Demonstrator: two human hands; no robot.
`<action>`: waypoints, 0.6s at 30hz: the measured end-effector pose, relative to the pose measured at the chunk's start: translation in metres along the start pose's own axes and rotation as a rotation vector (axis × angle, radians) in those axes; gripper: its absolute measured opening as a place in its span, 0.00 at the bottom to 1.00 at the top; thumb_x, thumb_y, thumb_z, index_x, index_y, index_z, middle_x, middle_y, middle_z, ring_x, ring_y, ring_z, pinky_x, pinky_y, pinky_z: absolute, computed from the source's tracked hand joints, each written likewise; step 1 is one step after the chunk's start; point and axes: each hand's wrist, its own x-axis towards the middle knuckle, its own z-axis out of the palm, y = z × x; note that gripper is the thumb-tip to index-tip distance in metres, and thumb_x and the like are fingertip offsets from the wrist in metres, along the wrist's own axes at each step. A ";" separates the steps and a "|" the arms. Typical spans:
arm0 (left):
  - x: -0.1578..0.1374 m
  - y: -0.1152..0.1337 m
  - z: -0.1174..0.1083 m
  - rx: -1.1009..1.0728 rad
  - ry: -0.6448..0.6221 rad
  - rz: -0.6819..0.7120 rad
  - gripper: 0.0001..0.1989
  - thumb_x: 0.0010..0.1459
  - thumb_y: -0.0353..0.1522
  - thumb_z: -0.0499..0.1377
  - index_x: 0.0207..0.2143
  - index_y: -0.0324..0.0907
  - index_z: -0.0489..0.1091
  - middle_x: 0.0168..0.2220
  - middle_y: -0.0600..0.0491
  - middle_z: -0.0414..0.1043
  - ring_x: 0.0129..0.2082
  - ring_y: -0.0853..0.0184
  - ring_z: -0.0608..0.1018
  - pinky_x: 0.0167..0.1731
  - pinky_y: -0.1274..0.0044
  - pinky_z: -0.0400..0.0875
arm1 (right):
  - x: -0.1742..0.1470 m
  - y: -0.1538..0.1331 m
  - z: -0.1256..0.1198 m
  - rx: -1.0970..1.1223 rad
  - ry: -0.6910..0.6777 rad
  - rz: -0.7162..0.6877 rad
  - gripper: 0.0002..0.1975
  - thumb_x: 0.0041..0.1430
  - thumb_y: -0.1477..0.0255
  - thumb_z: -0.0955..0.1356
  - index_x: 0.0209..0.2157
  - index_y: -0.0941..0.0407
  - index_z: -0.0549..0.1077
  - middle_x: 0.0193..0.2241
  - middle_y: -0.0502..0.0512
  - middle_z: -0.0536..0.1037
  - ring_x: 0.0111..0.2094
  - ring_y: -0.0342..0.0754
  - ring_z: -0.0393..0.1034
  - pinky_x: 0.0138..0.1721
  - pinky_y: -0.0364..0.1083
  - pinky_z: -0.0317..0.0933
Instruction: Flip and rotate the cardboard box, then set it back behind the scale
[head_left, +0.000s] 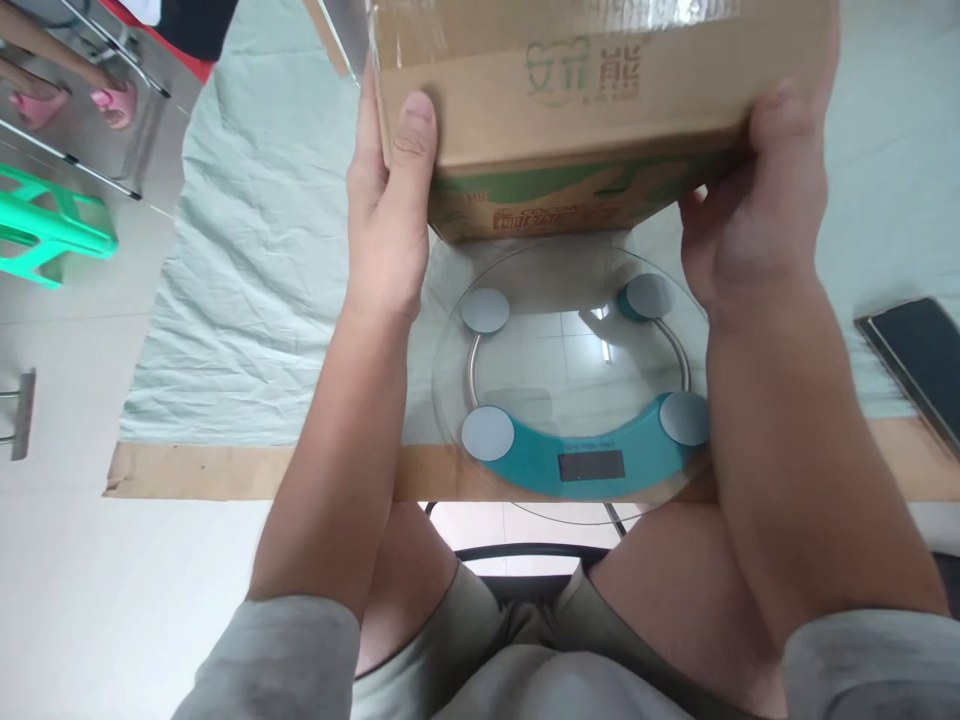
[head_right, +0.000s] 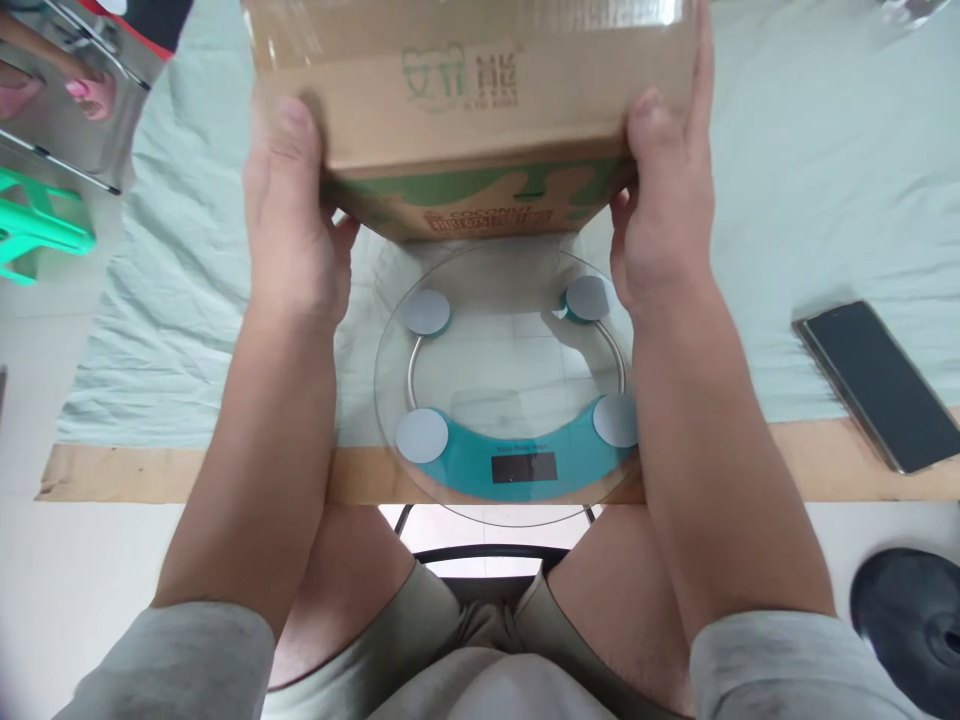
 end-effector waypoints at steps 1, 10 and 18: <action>-0.001 -0.002 0.002 -0.042 -0.011 -0.021 0.19 0.73 0.52 0.68 0.61 0.60 0.81 0.68 0.60 0.81 0.82 0.56 0.69 0.80 0.65 0.72 | -0.001 -0.001 0.000 0.002 0.000 0.054 0.32 0.65 0.61 0.65 0.70 0.43 0.60 0.79 0.45 0.68 0.81 0.44 0.65 0.83 0.56 0.66; -0.003 -0.021 -0.014 0.034 0.026 -0.131 0.33 0.65 0.62 0.68 0.63 0.57 0.75 0.66 0.49 0.79 0.77 0.49 0.73 0.74 0.55 0.76 | -0.006 0.000 -0.015 -0.134 -0.052 0.381 0.43 0.56 0.69 0.68 0.72 0.31 0.60 0.83 0.33 0.58 0.81 0.48 0.59 0.79 0.67 0.61; -0.016 -0.016 -0.041 -0.129 0.131 -0.249 0.16 0.55 0.43 0.70 0.42 0.44 0.79 0.46 0.48 0.81 0.46 0.63 0.81 0.44 0.71 0.76 | -0.015 0.002 -0.025 0.078 0.629 0.460 0.07 0.58 0.68 0.64 0.33 0.52 0.58 0.29 0.49 0.62 0.30 0.41 0.59 0.32 0.45 0.50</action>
